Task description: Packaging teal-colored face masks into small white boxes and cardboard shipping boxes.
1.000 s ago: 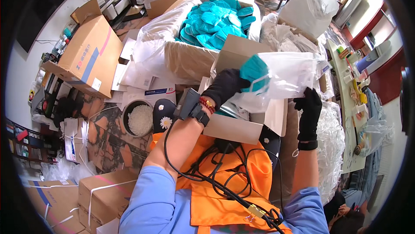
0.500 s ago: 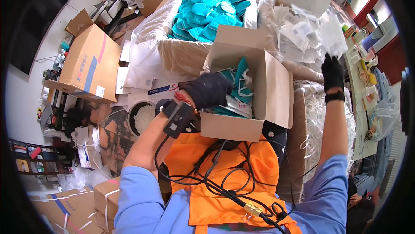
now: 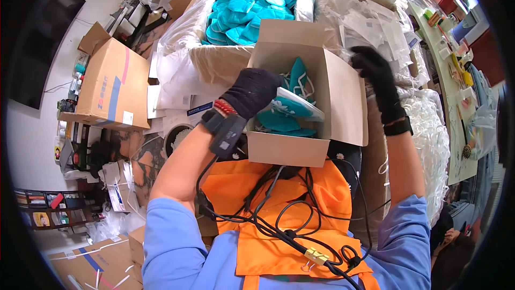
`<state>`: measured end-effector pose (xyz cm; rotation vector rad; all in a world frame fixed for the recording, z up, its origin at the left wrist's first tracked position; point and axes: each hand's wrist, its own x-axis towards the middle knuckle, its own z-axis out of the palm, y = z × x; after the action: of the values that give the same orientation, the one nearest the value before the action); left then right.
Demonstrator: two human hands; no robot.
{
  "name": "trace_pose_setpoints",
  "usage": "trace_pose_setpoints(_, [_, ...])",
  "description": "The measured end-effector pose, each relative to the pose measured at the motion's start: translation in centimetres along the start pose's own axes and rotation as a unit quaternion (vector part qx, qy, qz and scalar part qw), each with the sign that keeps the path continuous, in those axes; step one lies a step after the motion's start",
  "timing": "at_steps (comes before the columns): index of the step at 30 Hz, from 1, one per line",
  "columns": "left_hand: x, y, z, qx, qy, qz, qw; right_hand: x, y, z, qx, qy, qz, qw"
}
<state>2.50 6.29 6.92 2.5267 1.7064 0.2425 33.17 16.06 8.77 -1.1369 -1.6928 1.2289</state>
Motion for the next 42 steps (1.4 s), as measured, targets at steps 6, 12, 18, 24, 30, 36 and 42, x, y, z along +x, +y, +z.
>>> trace_pose_setpoints(6, [-1.0, 1.0, -4.6, -0.316, 0.05, -0.095, 0.943, -3.9, -3.6, 10.6, -0.156, -0.142, -0.176, 0.962])
trace_pose_setpoints(12, [-3.4, 2.2, -5.9, -0.253, 0.108, -0.007, 0.961, -3.3, -4.7, 12.5, -0.148, -0.201, -0.159, 0.955])
trace_pose_setpoints(18, [-3.8, 3.2, -5.4, -0.257, 0.219, -0.056, 0.94, -4.0, -6.5, 13.6, -0.143, -0.142, -0.223, 0.954])
trace_pose_setpoints(24, [-3.3, 4.2, -2.4, -0.254, 0.298, -0.062, 0.918, -7.1, -9.6, 14.4, -0.408, 0.016, -0.388, 0.826])
trace_pose_setpoints(30, [-0.2, 1.8, 2.6, -0.216, 0.247, -0.074, 0.942, -9.9, -10.2, 15.0, -0.448, 0.0, -0.493, 0.746])
trace_pose_setpoints(36, [2.6, -1.8, 8.8, -0.086, 0.102, -0.101, 0.986, -11.5, -9.7, 14.6, -0.467, -0.06, -0.447, 0.761])
trace_pose_setpoints(42, [3.6, -0.2, 10.8, -0.003, 0.153, -0.186, 0.971, -13.6, -11.2, 13.1, -0.473, -0.068, -0.379, 0.792])
